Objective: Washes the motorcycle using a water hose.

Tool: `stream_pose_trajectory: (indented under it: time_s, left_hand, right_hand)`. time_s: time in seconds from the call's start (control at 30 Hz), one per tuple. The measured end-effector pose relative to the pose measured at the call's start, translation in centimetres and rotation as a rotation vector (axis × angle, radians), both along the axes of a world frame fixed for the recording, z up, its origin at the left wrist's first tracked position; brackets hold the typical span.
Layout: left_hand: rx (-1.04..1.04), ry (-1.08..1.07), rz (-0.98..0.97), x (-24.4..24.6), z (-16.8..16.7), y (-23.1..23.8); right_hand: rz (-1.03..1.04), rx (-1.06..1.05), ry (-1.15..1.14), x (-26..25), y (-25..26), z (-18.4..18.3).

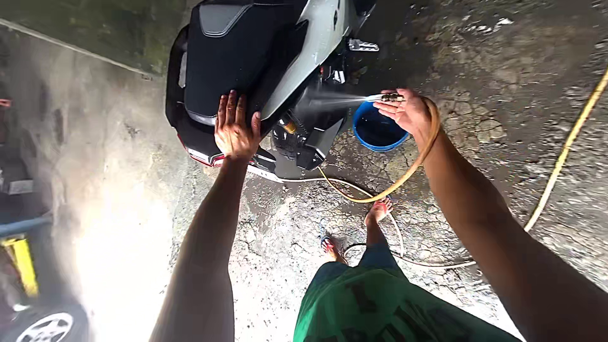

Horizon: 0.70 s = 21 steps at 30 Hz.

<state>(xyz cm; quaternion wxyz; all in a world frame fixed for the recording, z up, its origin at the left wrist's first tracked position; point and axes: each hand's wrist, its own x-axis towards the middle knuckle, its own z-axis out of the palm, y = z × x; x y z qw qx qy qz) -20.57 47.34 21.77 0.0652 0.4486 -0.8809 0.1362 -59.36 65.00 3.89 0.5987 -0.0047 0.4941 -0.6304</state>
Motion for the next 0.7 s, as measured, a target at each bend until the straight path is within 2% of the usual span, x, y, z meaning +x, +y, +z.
stream_pose_trajectory:
  time_s: [0.1,0.17,0.23,0.33,0.43,0.5,0.6,0.7]
  left_hand:
    - [-0.074,0.026,-0.052,0.3,-0.9,-0.2]
    - [-0.1,0.038,-0.059,0.5,-1.2,-0.2]
    - [-0.125,0.045,-0.06,0.6,-1.4,-0.3]
    - [-0.165,0.056,-0.075,0.7,-1.7,-0.6]
    - [-0.182,0.069,-0.072,0.8,-1.9,-0.4]
    - [-0.189,0.076,-0.072,0.9,-1.8,-0.6]
    - [-0.192,0.08,-0.056,0.6,-2.1,-0.4]
    - [-0.263,0.075,-0.019,0.2,-1.9,-0.2]
  right_hand:
    - [0.23,-0.071,0.007,5.1,-6.0,-1.9]
    - [0.234,-0.065,-0.034,7.4,-9.4,-3.6]
    - [0.277,-0.057,-0.056,9.8,-11.9,-3.7]
    - [0.411,-0.111,-0.087,13.9,-13.5,-2.9]
    - [0.365,-0.068,-0.243,15.6,-15.1,-5.0]
    - [0.457,-0.083,-0.299,16.7,-16.3,-5.4]
    - [0.643,-0.13,-0.234,19.5,-16.8,-6.4]
    - [0.722,-0.2,-0.175,21.0,-17.1,-5.9]
